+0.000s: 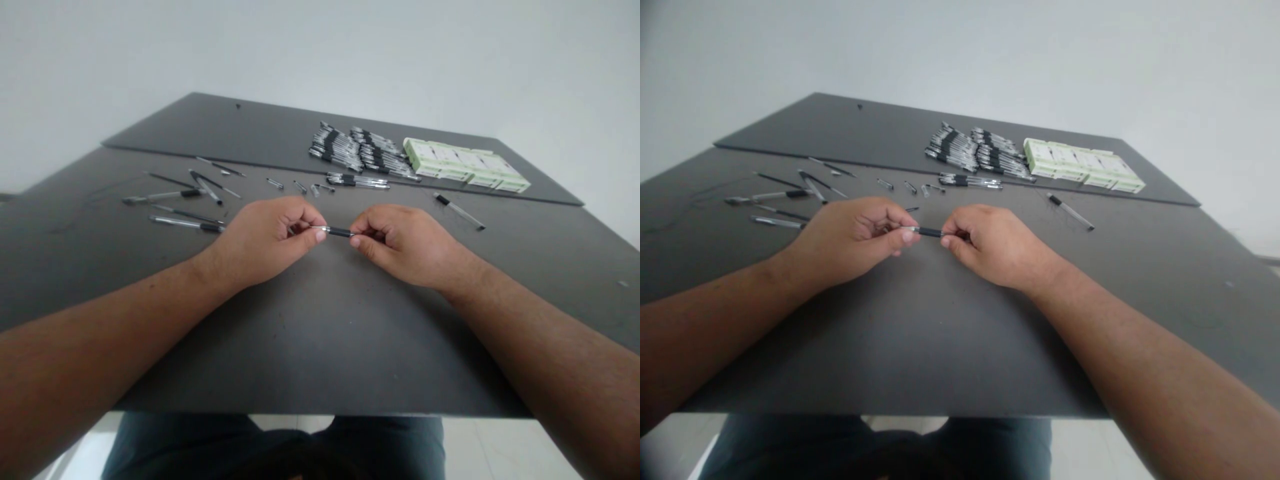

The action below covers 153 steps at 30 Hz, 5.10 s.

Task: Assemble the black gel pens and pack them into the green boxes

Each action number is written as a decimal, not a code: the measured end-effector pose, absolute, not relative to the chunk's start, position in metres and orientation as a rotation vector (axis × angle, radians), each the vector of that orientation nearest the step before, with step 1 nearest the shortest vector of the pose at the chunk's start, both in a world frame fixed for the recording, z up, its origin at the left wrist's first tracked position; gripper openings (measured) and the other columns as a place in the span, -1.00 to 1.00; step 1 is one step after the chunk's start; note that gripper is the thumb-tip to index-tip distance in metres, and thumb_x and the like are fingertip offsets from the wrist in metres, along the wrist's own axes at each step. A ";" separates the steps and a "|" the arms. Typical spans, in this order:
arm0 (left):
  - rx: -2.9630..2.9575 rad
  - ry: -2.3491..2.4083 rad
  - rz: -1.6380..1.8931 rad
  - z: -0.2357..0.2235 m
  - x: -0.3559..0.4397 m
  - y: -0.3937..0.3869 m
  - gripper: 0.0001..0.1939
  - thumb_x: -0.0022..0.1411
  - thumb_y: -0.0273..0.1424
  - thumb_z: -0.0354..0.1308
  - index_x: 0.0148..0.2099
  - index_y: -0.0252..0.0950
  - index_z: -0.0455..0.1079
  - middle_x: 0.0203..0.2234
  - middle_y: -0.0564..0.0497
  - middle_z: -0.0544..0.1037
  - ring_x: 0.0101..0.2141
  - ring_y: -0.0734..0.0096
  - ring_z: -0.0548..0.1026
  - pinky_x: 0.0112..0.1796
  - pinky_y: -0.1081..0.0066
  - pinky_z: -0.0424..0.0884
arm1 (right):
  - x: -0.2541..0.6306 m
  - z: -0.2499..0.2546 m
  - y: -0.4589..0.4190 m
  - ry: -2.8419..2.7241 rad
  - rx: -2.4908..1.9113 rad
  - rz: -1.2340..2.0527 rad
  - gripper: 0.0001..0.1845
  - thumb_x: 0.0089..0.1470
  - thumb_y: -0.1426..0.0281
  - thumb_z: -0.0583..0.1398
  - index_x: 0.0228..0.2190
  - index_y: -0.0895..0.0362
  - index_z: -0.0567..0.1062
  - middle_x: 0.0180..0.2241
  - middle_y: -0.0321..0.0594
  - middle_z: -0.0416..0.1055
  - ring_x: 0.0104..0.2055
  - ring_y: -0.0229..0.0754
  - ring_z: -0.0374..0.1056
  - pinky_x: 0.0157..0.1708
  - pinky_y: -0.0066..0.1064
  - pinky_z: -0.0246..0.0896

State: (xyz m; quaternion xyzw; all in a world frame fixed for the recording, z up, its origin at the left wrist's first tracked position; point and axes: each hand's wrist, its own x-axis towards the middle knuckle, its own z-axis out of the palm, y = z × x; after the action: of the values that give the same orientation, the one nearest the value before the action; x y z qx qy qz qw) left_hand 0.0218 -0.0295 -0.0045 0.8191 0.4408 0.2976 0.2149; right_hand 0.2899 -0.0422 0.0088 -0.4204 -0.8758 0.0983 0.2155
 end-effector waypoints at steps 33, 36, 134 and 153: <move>2.392 1.102 0.775 0.004 0.019 -0.035 -0.82 0.37 -0.24 0.22 -0.24 -0.17 0.57 -0.41 0.10 0.67 -0.37 0.36 0.58 -0.28 0.36 0.33 | 0.290 0.024 -0.050 -2.404 -1.261 0.455 -0.69 0.43 0.16 0.20 -0.22 0.07 0.65 -0.39 -0.26 0.61 -0.37 -0.17 0.46 -0.32 -0.35 0.20; 2.356 1.112 0.818 0.001 0.018 -0.033 -0.78 0.40 -0.20 0.21 -0.24 -0.18 0.58 -0.43 0.11 0.67 -0.36 0.36 0.59 -0.27 0.35 0.34 | 0.289 0.022 -0.051 -2.360 -1.233 0.424 -0.76 0.33 0.19 0.29 -0.14 0.08 0.66 -0.34 -0.26 0.63 -0.35 -0.16 0.48 -0.30 -0.35 0.24; 2.996 1.404 0.146 0.005 0.015 0.093 -0.58 0.42 -0.31 0.10 0.14 -0.23 0.71 0.06 -0.22 0.74 0.13 0.03 0.64 0.23 0.16 0.48 | 0.316 -0.006 -0.005 -1.994 -1.635 0.380 -0.75 0.30 0.22 0.23 -0.31 0.09 0.63 -0.39 -0.18 0.62 -0.34 -0.09 0.43 -0.29 -0.28 0.16; 2.292 1.369 0.802 0.024 0.011 0.041 -0.75 0.33 -0.31 0.32 -0.01 -0.24 0.70 -0.32 -0.06 0.71 -0.32 0.23 0.61 -0.23 0.30 0.54 | 0.307 -0.002 -0.011 -2.036 -1.608 0.408 -0.78 0.30 0.24 0.24 -0.27 0.10 0.64 -0.37 -0.20 0.60 -0.33 -0.12 0.40 -0.27 -0.29 0.15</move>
State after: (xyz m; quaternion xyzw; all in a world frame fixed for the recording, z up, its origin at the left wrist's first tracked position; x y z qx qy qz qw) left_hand 0.0109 0.0413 0.0245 0.8093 0.4835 0.2834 0.1760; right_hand 0.3075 -0.0113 -0.0022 -0.5922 -0.7496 0.1502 0.2547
